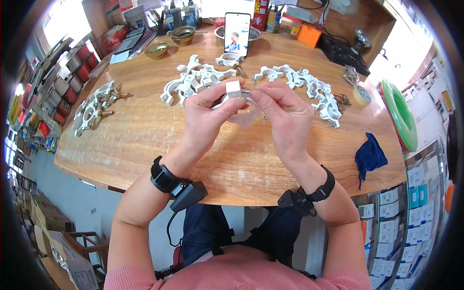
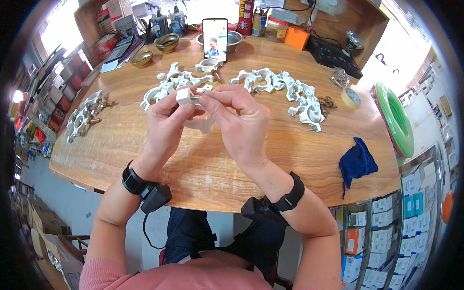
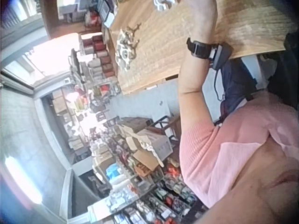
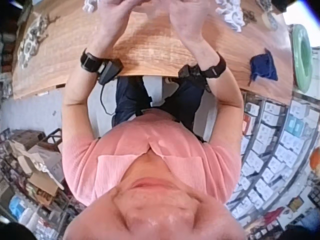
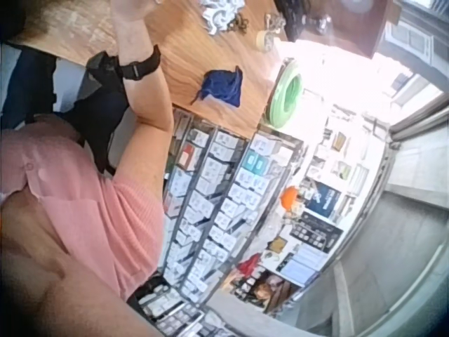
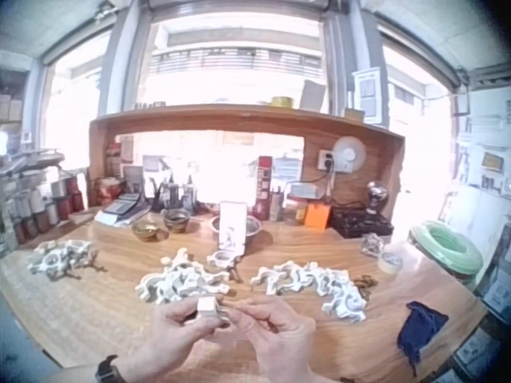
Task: The person assembles white plastic pipe clamps by hand, inserting metal screws through the pre-drilled holes in each clamp piece and threading them into the corresponding nuts to secure the components together.
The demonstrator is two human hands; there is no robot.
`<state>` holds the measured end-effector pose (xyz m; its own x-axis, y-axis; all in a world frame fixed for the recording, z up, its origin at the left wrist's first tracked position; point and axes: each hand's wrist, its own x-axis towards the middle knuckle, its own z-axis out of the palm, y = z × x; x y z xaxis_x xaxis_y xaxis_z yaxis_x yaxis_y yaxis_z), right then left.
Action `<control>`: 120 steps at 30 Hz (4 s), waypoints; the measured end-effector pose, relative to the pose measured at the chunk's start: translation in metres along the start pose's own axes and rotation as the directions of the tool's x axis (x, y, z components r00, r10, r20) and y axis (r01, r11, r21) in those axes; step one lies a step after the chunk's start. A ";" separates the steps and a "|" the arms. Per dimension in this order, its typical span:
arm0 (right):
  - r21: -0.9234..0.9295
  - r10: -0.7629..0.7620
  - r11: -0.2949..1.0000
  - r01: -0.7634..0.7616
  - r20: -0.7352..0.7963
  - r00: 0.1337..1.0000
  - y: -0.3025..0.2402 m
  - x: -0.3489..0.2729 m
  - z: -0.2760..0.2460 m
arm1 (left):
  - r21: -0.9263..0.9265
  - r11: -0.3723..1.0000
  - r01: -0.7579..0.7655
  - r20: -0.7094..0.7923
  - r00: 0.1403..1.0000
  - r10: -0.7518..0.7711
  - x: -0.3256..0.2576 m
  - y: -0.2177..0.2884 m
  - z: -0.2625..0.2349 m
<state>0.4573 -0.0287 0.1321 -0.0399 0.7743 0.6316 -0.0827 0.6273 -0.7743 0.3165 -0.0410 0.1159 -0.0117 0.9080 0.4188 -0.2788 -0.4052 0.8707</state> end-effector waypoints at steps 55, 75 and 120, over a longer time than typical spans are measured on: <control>-0.763 0.563 0.423 0.489 0.644 0.518 0.023 0.029 -0.058 | -0.269 0.793 0.546 0.061 0.832 -0.552 0.004 -0.011 -0.015; -0.405 -0.060 0.829 0.386 0.622 0.780 -0.003 0.023 -0.023 | -0.202 0.789 0.581 0.123 0.814 -0.568 0.005 -0.012 -0.012; -0.387 -0.227 0.749 0.538 0.614 0.756 0.020 0.018 -0.027 | -0.113 0.796 0.595 0.055 0.803 -0.593 0.004 -0.015 -0.009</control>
<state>0.4820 0.0000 0.1274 -0.6226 0.3924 0.6771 0.3016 0.9187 -0.2551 0.3119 -0.0306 0.1015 0.2090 0.9638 -0.1653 -0.3377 0.2298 0.9128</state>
